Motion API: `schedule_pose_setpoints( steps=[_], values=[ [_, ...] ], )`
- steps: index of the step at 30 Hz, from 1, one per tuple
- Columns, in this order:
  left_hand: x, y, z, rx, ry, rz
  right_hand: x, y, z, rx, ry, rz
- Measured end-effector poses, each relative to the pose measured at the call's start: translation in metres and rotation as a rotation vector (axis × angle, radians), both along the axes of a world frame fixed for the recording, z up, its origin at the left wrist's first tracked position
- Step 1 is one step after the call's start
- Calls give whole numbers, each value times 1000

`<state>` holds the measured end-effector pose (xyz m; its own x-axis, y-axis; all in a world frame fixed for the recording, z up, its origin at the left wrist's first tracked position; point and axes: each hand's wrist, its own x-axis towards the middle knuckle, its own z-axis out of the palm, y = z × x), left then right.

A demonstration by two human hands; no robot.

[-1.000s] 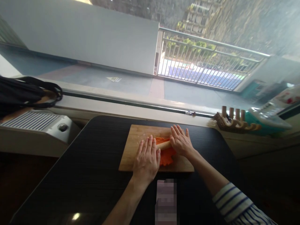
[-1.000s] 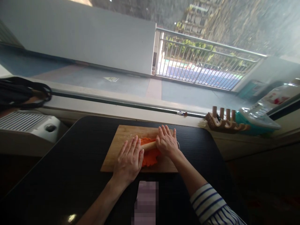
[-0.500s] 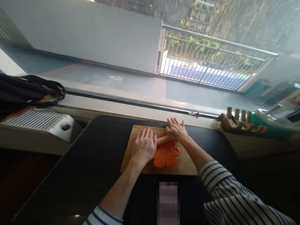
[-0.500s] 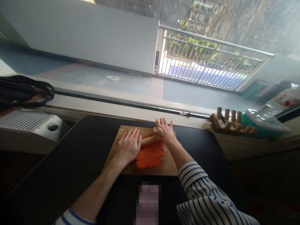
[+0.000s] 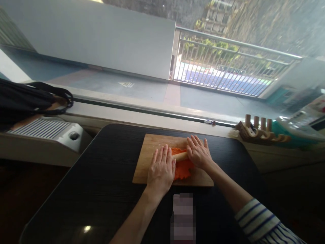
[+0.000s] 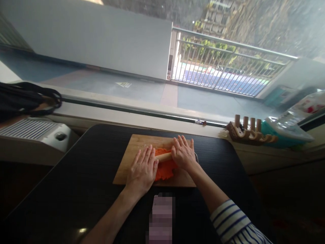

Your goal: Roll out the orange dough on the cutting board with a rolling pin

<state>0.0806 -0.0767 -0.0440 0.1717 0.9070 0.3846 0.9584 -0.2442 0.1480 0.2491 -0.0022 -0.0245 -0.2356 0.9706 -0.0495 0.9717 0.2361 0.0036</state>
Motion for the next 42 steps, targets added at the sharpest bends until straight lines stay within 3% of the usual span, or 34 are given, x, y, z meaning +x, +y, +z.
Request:
schedule_pose_setpoints(
  steps=[13, 18, 28, 42],
  values=[
    [-13, 36, 1, -14, -53, 76, -28, 66, 5, -69, 90, 73],
    [-11, 32, 2, 0, -36, 75, -27, 63, 9, -76, 89, 102],
    [6, -9, -1, 39, -16, -30, 6, 4, -5, 54, 52, 59],
    [-11, 26, 2, -23, -74, 86, -31, 68, 5, -64, 79, 111]
  ],
)
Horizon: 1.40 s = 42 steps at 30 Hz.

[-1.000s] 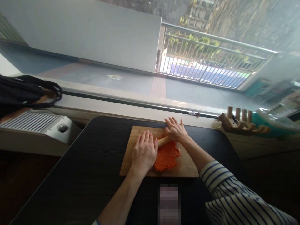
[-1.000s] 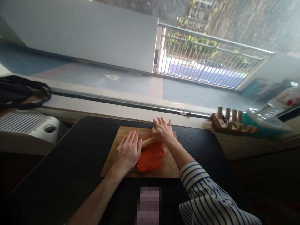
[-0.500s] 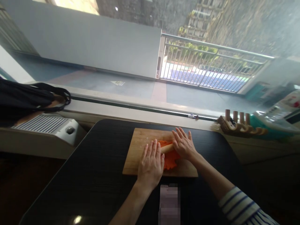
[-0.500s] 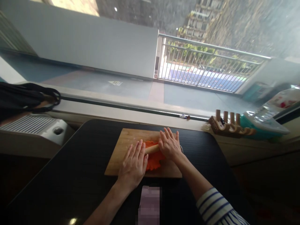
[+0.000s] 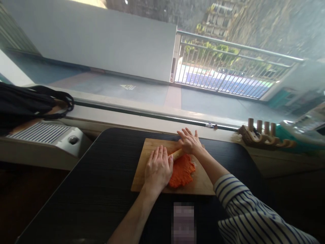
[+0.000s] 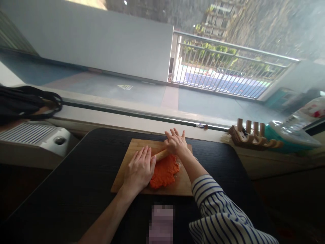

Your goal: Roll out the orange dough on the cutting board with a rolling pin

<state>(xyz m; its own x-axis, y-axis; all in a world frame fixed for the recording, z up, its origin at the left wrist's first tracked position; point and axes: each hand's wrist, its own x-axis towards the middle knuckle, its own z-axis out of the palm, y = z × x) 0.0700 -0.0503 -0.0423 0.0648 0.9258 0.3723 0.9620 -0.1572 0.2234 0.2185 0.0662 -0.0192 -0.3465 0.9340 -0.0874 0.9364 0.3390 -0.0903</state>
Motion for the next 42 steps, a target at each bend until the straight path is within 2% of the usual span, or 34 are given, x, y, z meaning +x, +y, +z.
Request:
schedule_pose_setpoints(
  steps=[5, 12, 16, 20, 26, 30, 35, 39, 42],
  values=[
    [0, -3, 0, 22, 31, -22, 2, -6, 5, -16, 9, -2],
    [6, -28, -1, 35, 23, -131, 28, -54, 2, 115, -42, 19],
    [7, -34, 2, 36, 12, -168, 31, -66, -4, 74, -47, -26],
    [7, -26, 4, 13, -6, -127, 25, -48, -8, 79, -47, -44],
    [-2, -3, 2, -29, -8, -42, 5, -8, -2, 15, -4, -5],
    [-6, 3, 2, -19, 11, -48, -4, 1, 3, -14, 2, 5],
    [0, -15, 1, 32, 24, -106, 11, -26, 4, 62, 6, 4],
    [6, -38, 2, 60, 15, -203, 33, -62, -5, 146, 18, 32],
    [8, -45, 4, 71, -4, -224, 39, -73, -10, 148, 28, 13]
  ],
)
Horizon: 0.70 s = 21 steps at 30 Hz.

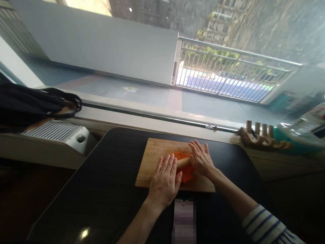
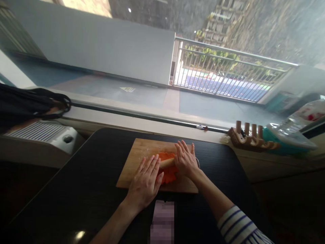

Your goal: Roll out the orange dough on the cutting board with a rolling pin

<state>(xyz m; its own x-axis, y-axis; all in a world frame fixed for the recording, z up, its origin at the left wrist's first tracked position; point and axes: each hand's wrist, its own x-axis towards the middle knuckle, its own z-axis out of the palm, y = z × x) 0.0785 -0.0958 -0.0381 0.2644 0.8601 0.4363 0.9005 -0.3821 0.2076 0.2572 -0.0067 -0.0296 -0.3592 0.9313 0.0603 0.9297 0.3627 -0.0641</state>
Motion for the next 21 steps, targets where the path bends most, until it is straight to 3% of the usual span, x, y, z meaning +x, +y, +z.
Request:
schedule_pose_setpoints(
  steps=[14, 17, 21],
  values=[
    [-14, 48, -6, -61, 29, 171, -42, 77, 9, -153, 1, 40],
    [-14, 47, -5, -48, 49, 154, -45, 77, 16, -167, 6, 46],
    [-10, 30, -5, -29, 40, 88, -30, 51, 17, -94, -7, 71]
  ],
)
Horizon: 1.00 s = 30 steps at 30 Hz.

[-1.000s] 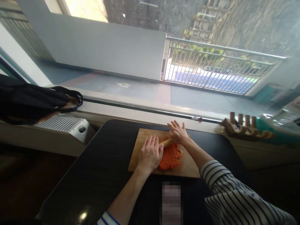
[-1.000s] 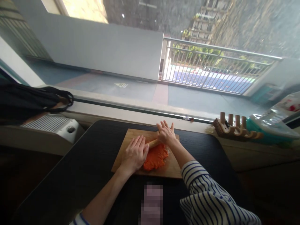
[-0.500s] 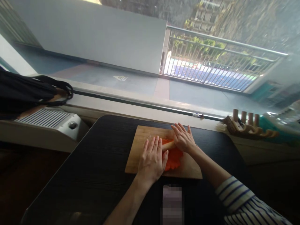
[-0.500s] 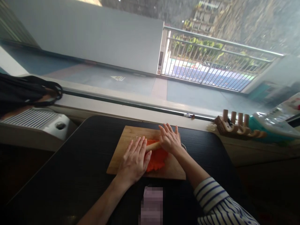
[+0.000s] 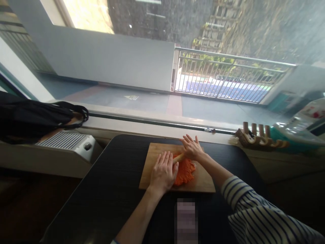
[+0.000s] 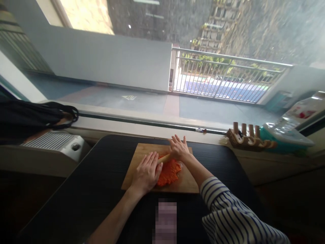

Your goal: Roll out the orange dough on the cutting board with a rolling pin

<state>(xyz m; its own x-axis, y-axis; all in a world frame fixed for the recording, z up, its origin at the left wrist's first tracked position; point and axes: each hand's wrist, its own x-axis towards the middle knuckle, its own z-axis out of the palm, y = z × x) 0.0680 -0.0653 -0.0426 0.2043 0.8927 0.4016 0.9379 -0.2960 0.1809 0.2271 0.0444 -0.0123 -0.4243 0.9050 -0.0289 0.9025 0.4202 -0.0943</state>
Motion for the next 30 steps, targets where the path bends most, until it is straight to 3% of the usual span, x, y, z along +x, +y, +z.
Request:
schedule_pose_setpoints(
  steps=[3, 7, 17, 23, 30],
  values=[
    [3, -15, 0, 11, -27, -85, 16, -27, -5, 94, -18, 38],
    [5, -22, 2, 16, -55, -120, 23, -42, -12, 62, -16, -16],
    [-1, 5, -2, -7, -29, 21, 1, 11, -12, -56, -12, 18],
    [-11, 20, -2, -10, 21, 29, -21, 33, -1, -113, 29, -15],
    [0, -11, 0, 39, 20, -55, 6, -11, -3, -56, 3, -7]
  ],
)
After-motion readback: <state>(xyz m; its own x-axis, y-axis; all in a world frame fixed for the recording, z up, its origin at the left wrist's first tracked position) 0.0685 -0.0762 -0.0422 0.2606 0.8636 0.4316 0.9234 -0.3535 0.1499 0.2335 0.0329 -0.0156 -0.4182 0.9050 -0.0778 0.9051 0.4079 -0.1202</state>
